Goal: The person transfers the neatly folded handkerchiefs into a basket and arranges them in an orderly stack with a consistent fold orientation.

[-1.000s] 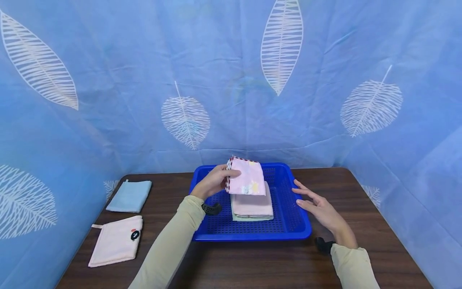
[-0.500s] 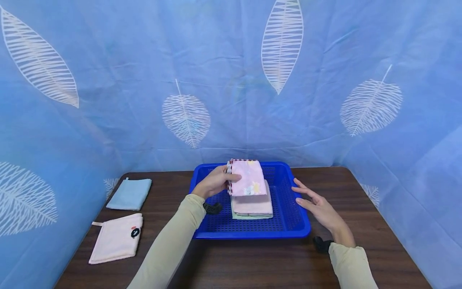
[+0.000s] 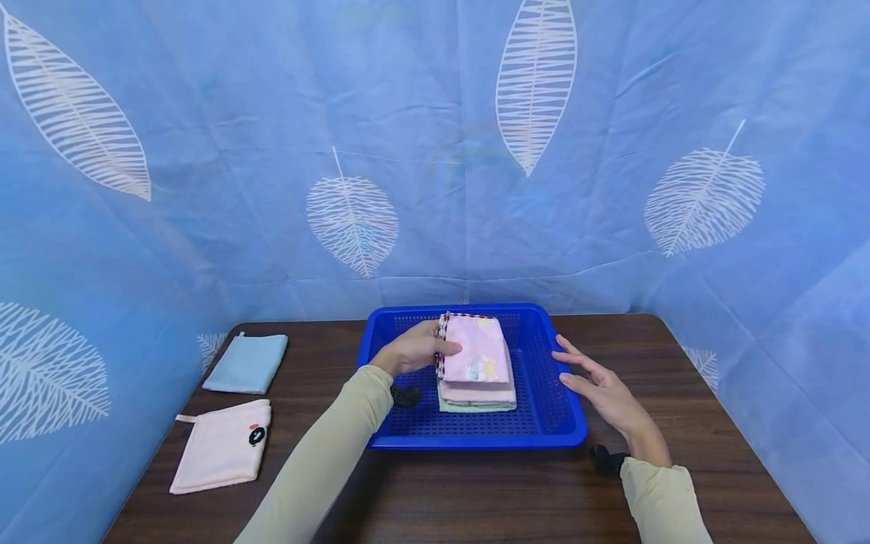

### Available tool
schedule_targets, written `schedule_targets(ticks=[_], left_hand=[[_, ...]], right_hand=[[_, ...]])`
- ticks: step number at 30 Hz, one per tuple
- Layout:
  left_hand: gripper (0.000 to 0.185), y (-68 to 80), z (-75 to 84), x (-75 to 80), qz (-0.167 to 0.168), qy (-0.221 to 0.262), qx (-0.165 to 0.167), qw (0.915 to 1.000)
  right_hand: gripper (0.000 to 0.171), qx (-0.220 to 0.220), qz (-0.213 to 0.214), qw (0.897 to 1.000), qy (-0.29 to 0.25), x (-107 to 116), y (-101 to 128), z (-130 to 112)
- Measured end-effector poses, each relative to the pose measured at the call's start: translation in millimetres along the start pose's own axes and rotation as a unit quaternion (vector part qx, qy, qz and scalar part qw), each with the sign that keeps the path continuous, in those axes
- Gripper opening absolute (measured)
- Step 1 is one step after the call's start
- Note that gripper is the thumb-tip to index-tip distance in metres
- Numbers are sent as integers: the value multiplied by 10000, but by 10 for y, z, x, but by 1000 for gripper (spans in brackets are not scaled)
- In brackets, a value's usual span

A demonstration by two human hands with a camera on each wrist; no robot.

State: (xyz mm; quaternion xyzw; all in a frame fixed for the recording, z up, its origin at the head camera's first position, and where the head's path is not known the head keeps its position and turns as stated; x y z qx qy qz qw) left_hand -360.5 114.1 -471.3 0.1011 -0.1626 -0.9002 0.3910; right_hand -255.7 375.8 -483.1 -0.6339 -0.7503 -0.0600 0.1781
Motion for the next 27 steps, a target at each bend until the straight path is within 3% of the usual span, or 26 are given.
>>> schedule_targets(ticks=[9,17,27], left_hand=[[38,-36,-50,-46,6,-185,99,9998],[38,-37,-60,-107,-126,145,186,9996],[39,-77,-157,-111,-49,-218,407,9989]], right_hand=[[49,28,-7,9999,-108,-22,-8,2],[46,9,18,9998,-200,-25,-9,-41],[45,-35,62,9997,-223,-23,6,-29]])
Point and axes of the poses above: each hand's wrist, its own y-axis away from the middle knuckle, its own x-axis out of the back of the hand, z = x × y, the point moved 10 cm from there along -y, towards the middle knuckle, and after that the axes turned 6 degrees about x, right-handed, at the moved point
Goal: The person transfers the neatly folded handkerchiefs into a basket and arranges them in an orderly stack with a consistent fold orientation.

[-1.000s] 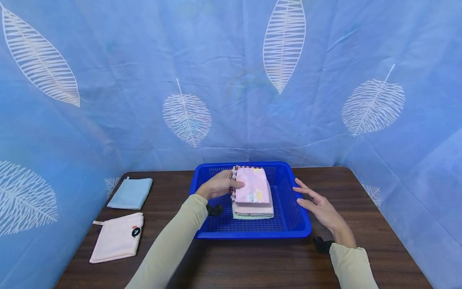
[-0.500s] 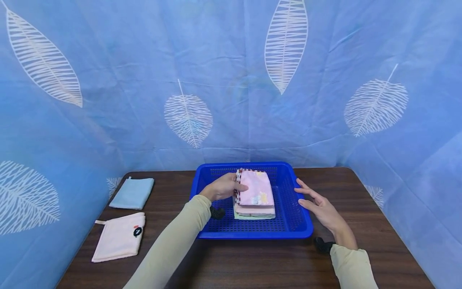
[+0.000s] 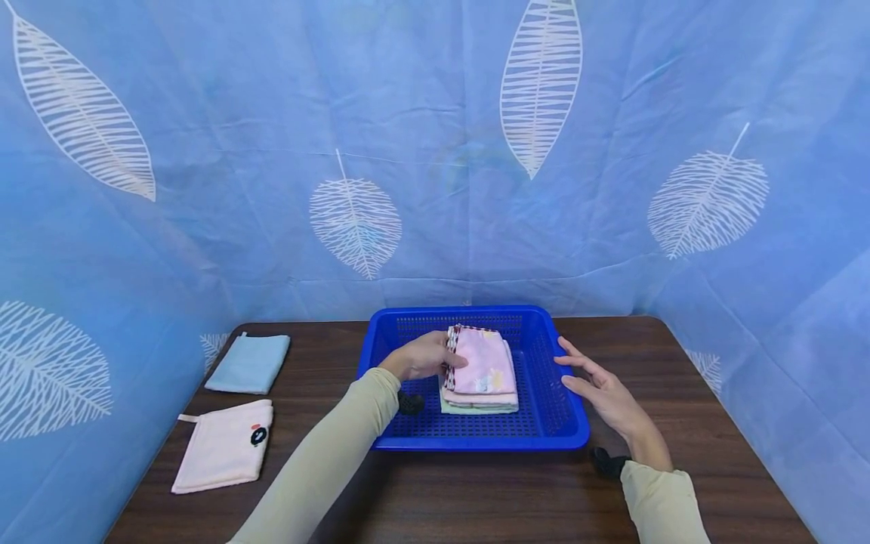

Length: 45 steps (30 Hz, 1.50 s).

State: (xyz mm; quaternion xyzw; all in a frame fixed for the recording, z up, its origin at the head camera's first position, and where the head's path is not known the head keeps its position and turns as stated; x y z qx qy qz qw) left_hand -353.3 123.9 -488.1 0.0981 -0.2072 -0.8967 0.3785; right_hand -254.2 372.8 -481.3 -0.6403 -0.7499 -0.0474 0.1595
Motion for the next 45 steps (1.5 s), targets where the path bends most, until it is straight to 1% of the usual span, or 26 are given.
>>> schedule_targets(ticks=[3,5,7,9,10,11,13,14,17,20,22,23,25,26,29,30,32,34,36,38,39,41,43,45], left_hand=[[45,1,-31,35,180,-166,150,9996],[55,21,-50,88,435,-358,279,9980],[61,47,-73,154,724,-506,425,9952],[55,76,-97,215,983,-533,539,9923],[48,89,-110,239,1093,-569,589,9906],[36,95,-120,252,1149,-576,618,9898],[11,100,-142,264,1218,-565,651,9888],[6,103,-150,268,1263,-594,663,9880],[24,122,-152,296,1489,-851,665,9829],[33,156,-136,351,1845,-1110,703,9740],[33,174,-129,384,2042,-1246,772,9679],[29,176,-129,395,2102,-1290,814,9657],[13,177,-127,414,2183,-1461,904,9606],[14,177,-124,424,2218,-1572,945,9577],[67,170,-108,462,2286,-2026,1086,9460],[81,170,-96,476,2310,-2188,1128,9413],[99,174,-70,506,2372,-2442,1170,9329],[94,179,-40,526,2430,-2592,1131,9279],[80,191,-1,534,2493,-2639,1000,9264],[60,206,23,528,2510,-2612,877,9279],[44,215,37,519,2513,-2620,803,9283],[26,239,65,500,2517,-2608,658,9297],[19,263,95,476,2502,-2640,519,9301],[19,287,147,464,2549,-2756,335,9263]], right_hand=[[45,26,-25,10000,-23,1,5,12],[45,75,-58,9999,36,-1,9,11],[45,112,-95,9997,200,-2,13,10],[45,132,-108,9995,249,-10,15,6],[46,114,-106,9995,287,-11,17,13],[46,85,-97,9994,317,-12,19,19],[46,34,-78,9998,203,-17,25,30],[46,12,-64,9999,129,-18,29,34],[46,-52,-24,10000,71,-13,33,42],[47,-50,-14,10000,12,-13,27,33],[47,-34,-15,10000,-8,-15,22,26],[46,-25,-16,10000,-20,-16,20,23],[46,-12,-19,10000,-25,-16,17,21],[46,-9,-24,10000,-26,-16,16,21],[45,-7,-24,10000,-12,-14,12,25],[45,-4,-24,10000,0,-14,10,24],[45,-3,-20,10000,22,-13,3,23],[46,-2,-8,10000,44,-10,-4,21],[46,6,0,10000,67,-9,-7,16],[46,8,1,10000,96,-8,-6,12],[46,11,-1,9999,106,-7,-3,9],[46,20,-19,9999,124,-8,5,0],[46,25,-36,9999,144,-6,11,-9],[46,30,-51,9999,161,-3,13,-17]])
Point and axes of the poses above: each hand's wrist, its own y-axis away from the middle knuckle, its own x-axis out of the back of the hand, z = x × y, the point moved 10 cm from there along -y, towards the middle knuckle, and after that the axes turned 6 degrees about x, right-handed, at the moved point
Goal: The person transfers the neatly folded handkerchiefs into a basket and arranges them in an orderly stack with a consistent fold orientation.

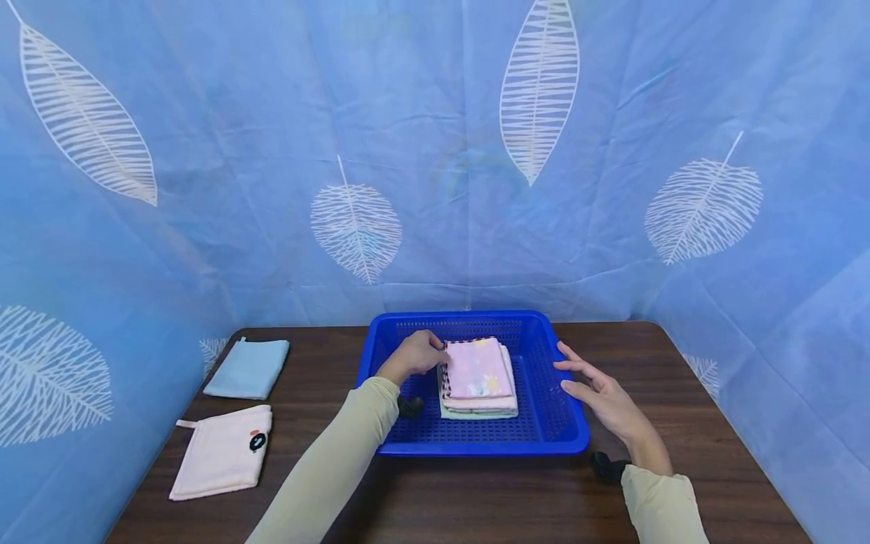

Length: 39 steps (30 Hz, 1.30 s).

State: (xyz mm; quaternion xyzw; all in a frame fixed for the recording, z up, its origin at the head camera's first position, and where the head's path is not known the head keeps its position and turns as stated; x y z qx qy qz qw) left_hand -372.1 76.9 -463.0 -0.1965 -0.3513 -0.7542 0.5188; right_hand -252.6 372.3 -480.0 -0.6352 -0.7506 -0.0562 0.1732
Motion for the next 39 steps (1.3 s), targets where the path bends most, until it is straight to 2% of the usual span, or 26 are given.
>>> schedule_targets(ticks=[5,13,16,21,31,35,39], left_hand=[[12,46,102,72,153,-148,-325,9992],[22,198,248,166,-63,-66,-416,9991],[31,249,269,185,-44,-61,-510,9987],[51,329,366,205,20,-350,-930,9950],[69,476,519,315,526,-1122,-1213,9848],[70,530,563,374,848,-1519,-1193,9775],[76,583,604,461,1225,-1704,-1229,9700]], right_hand=[[45,-8,-16,10000,49,9,-4,-3],[47,-145,28,9998,140,22,-17,-22],[48,-200,46,9996,214,23,-9,-24],[49,-213,58,9995,219,21,3,-24],[47,-77,40,9998,183,14,17,-22],[48,-83,17,9999,126,2,17,-23],[47,-83,44,9999,133,3,10,-37]])
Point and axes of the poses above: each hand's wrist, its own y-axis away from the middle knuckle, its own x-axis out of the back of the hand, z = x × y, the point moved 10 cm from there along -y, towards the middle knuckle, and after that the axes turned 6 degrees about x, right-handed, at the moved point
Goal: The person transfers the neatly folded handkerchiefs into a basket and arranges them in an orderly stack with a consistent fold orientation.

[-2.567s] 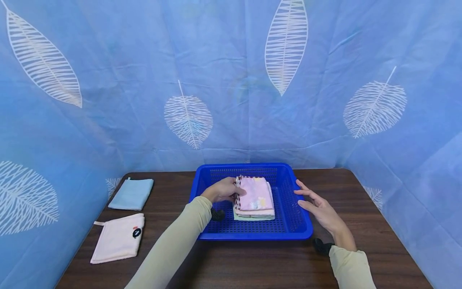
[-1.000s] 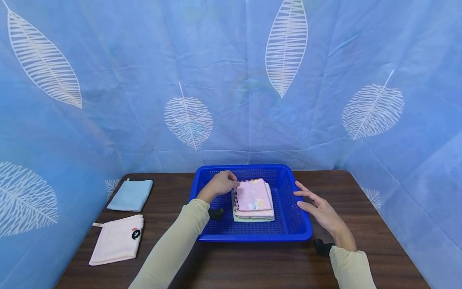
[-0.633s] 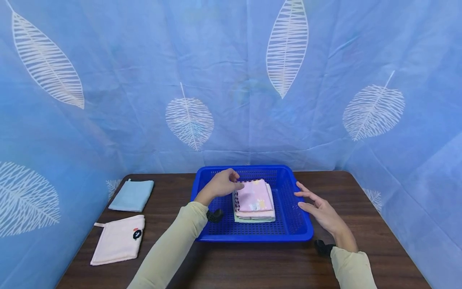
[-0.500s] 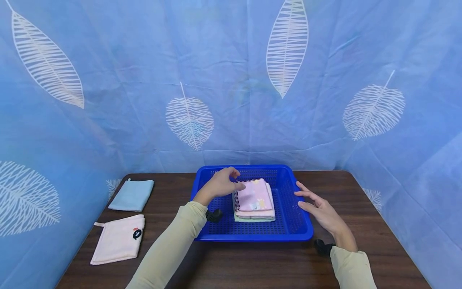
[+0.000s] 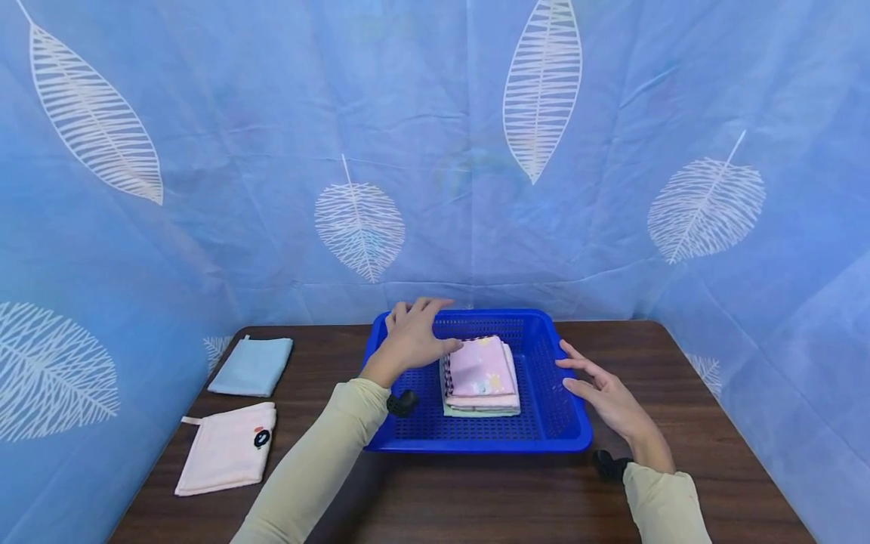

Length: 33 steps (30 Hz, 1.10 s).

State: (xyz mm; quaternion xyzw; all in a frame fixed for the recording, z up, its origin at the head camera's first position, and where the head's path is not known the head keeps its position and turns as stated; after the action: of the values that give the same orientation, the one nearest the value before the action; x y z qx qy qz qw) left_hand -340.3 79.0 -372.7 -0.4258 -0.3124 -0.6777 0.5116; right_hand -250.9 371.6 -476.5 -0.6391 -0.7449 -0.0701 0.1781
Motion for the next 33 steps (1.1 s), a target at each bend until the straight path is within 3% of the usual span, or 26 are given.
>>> schedule_targets(ticks=[5,13,33], left_hand=[[82,21,-25,89,265,-205,-3,9994],[79,43,-225,229,378,-335,148,9986],[78,86,-463,314,435,-400,353,9976]], right_hand=[[47,-13,-11,10000,-12,-9,-1,5],[47,12,-56,10000,32,-14,-11,10],[49,-114,-22,9999,26,1,0,7]])
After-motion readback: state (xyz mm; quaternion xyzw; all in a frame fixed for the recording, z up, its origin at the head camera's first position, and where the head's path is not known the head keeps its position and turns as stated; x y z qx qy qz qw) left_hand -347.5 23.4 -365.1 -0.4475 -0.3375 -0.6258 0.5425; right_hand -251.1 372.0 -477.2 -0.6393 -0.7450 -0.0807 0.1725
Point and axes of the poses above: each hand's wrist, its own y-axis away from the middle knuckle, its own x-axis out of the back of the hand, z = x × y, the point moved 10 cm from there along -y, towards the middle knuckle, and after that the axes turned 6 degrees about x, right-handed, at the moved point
